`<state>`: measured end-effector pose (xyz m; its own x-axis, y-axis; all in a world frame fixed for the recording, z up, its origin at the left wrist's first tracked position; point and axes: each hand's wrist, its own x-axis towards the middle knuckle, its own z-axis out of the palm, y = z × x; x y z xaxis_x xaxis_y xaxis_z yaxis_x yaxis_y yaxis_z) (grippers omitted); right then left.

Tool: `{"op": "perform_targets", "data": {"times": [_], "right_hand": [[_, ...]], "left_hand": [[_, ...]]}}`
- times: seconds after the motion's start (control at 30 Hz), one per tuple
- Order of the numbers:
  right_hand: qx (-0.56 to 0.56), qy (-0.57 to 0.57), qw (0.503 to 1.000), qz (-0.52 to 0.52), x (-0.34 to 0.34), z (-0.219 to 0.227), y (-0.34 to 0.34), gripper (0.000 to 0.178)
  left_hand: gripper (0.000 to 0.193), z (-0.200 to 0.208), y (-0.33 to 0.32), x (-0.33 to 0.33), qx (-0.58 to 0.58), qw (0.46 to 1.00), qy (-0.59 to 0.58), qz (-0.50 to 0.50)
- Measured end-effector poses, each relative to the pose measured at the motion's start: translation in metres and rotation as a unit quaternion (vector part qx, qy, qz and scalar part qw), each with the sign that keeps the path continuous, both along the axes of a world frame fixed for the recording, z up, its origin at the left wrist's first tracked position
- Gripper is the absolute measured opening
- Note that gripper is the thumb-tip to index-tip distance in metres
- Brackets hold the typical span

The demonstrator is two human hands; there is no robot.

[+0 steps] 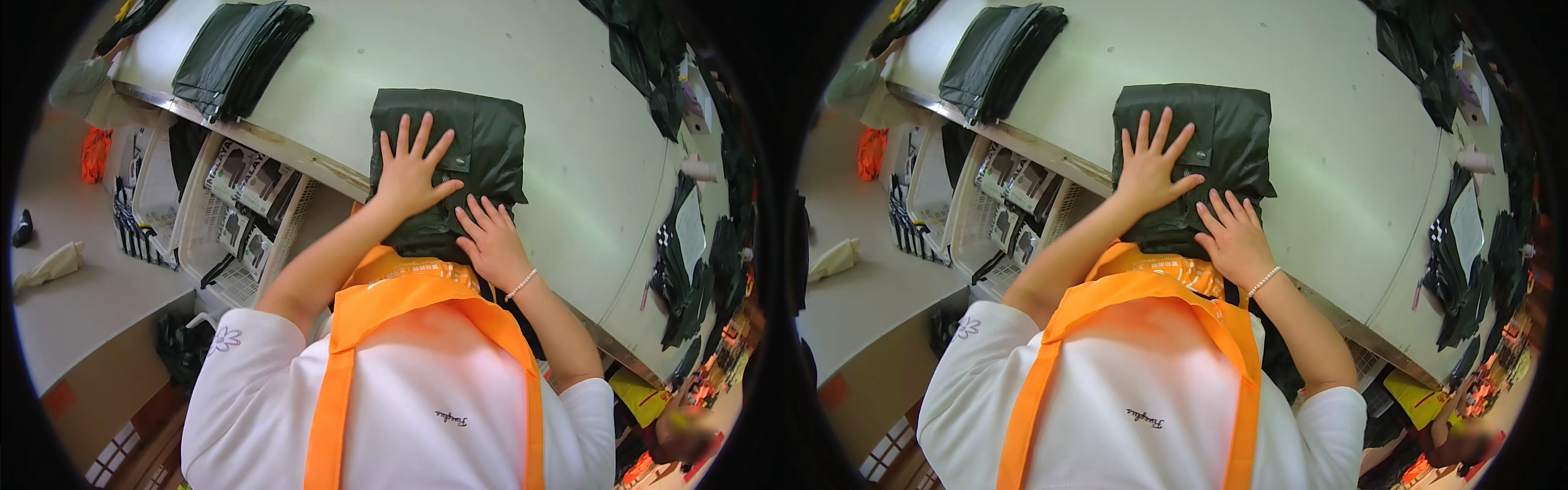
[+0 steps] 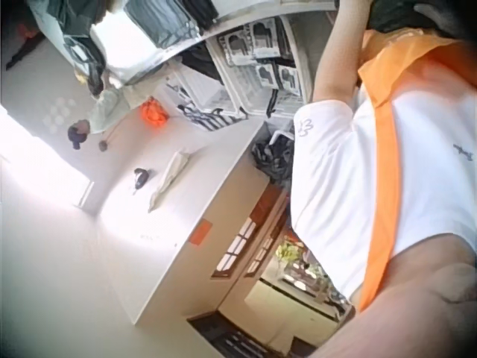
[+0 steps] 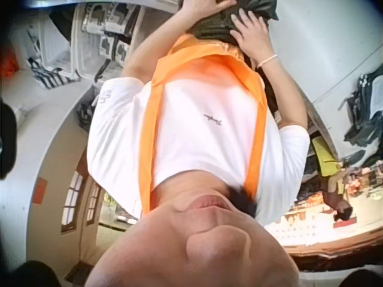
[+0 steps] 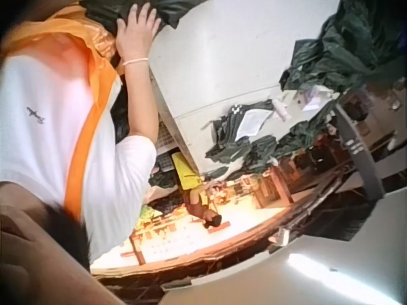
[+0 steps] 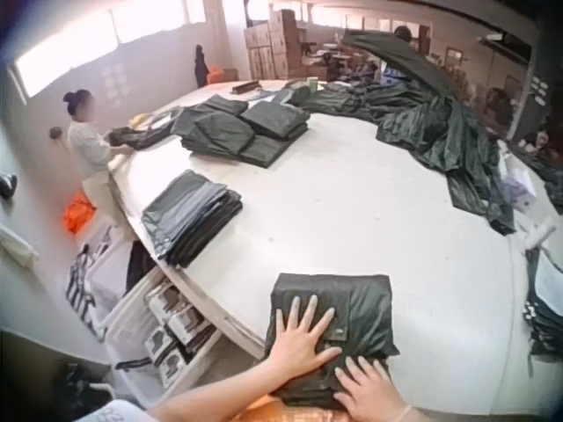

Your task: The person folds a dark green jacket on a table. They smooth the fabric, fold the sleeves inward, fold the jacket in half, and then fold it again into a compact rectangle. The folded jacket is placed on a stack of similar items.

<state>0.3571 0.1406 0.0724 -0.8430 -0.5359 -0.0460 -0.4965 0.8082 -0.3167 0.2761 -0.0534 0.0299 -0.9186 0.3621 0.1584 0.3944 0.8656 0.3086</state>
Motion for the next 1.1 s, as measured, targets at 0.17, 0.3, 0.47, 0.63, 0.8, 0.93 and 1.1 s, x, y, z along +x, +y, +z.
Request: {"op": "perform_targets", "data": {"times": [0.17, 0.3, 0.47, 0.63, 0.8, 0.93, 1.1], "right_hand": [[-0.188, -0.020, 0.968, -0.165, -0.080, 0.038, 0.005, 0.032], [0.100, 0.165, 0.967, -0.168, -0.080, -0.029, -0.016, 0.057], [0.064, 0.211, 0.954, -0.204, -0.073, -0.068, -0.018, 0.063], [0.080, 0.211, 0.955, -0.191, -0.074, -0.072, -0.017, 0.062], [0.070, 0.217, 0.955, -0.189, -0.075, -0.074, -0.015, 0.061], [0.123, 0.188, 0.957, -0.185, -0.066, -0.060, -0.020, 0.062], [0.001, 0.137, 0.977, -0.160, -0.009, -0.041, -0.027, 0.060]], "left_hand": [[0.073, 0.000, 0.023, 0.025, -0.034, 0.999, -0.005, 0.003], [0.057, 0.002, 0.016, 0.032, 0.088, 0.996, -0.008, 0.008], [0.044, 0.010, -0.049, 0.005, 0.360, 0.922, 0.054, 0.128], [0.043, 0.024, -0.093, 0.023, 0.334, 0.928, -0.024, 0.162], [0.055, -0.003, -0.097, 0.033, 0.361, 0.895, -0.109, 0.239], [0.077, 0.000, -0.050, 0.016, 0.287, 0.946, -0.063, 0.139], [0.090, -0.023, -0.020, 0.045, 0.152, 0.978, -0.082, 0.113]]}}
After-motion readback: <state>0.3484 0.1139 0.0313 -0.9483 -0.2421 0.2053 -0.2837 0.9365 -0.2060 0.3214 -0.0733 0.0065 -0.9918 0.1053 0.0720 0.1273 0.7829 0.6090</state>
